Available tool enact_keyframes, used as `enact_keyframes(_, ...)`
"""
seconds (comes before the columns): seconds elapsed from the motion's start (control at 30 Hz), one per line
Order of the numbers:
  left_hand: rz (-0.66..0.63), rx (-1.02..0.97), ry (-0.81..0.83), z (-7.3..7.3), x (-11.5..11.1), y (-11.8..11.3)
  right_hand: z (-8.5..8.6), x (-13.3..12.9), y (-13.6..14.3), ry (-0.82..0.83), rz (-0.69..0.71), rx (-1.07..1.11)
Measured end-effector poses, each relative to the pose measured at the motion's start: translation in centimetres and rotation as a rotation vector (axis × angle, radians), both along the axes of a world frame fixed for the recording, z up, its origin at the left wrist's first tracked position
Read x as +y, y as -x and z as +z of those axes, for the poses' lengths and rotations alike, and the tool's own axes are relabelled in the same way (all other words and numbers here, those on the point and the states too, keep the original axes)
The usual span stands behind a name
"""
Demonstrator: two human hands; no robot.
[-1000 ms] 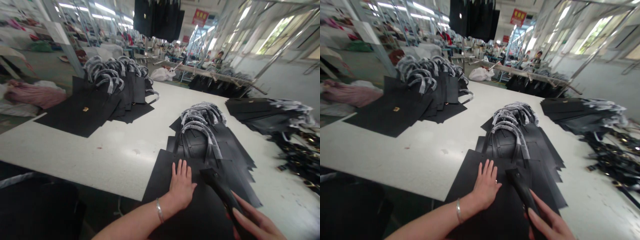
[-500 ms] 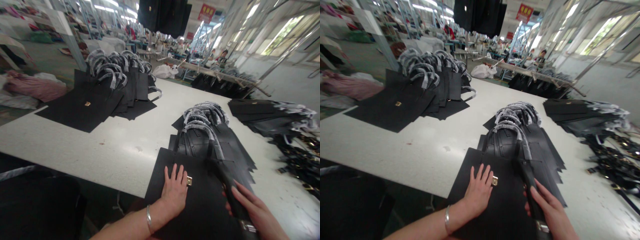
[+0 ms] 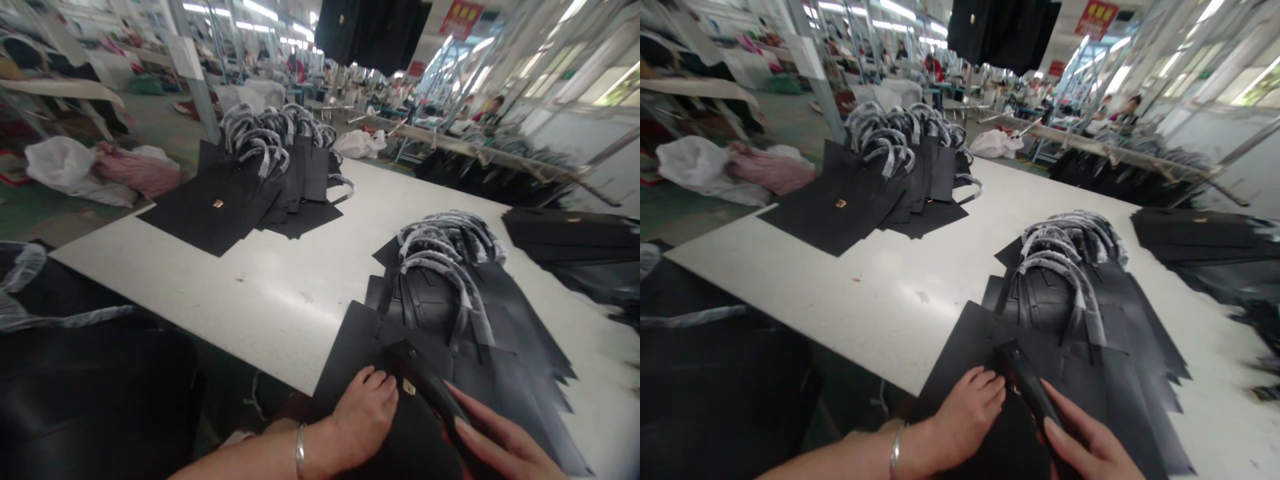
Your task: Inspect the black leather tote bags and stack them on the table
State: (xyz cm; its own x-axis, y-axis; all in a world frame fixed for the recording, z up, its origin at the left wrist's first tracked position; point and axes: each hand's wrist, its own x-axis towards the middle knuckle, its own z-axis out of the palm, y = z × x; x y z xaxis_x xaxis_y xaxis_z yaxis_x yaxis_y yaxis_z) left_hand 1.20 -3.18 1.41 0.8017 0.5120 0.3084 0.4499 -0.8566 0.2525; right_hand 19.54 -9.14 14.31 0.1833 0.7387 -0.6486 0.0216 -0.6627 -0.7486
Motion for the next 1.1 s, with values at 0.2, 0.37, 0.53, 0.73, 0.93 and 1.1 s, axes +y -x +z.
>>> enact_keyframes(0.2, 0.025, -0.004, -0.005, -0.4, -0.1, -0.1, -0.7, 4.0, 1.4, 0.01, 0.15, 0.009)
enact_keyframes(0.37, 0.055, -0.039, 0.006, -0.9, -0.1, -0.5, -1.5, 2.8, -0.3, 0.062, 0.161, 0.014)
enact_keyframes(0.53, 0.062, -0.036, -0.014, -0.9, 0.0, -0.8, -1.2, 4.1, 0.8, 0.045, 0.166, 0.052)
enact_keyframes(0.73, 0.027, 0.012, 0.031, 0.8, 0.4, -0.8, 0.2, 6.1, 2.2, -0.168, 0.088, -0.023)
enact_keyframes(0.93, 0.186, 0.142, 0.226, 3.6, 3.8, -1.6, 3.2, 0.7, -4.2, -0.18, -0.223, -0.26)
enact_keyframes(1.1, 0.273, 0.048, 0.13, 3.2, 9.7, -2.2, 1.7, -4.7, -6.1, -0.052, -0.326, -0.154)
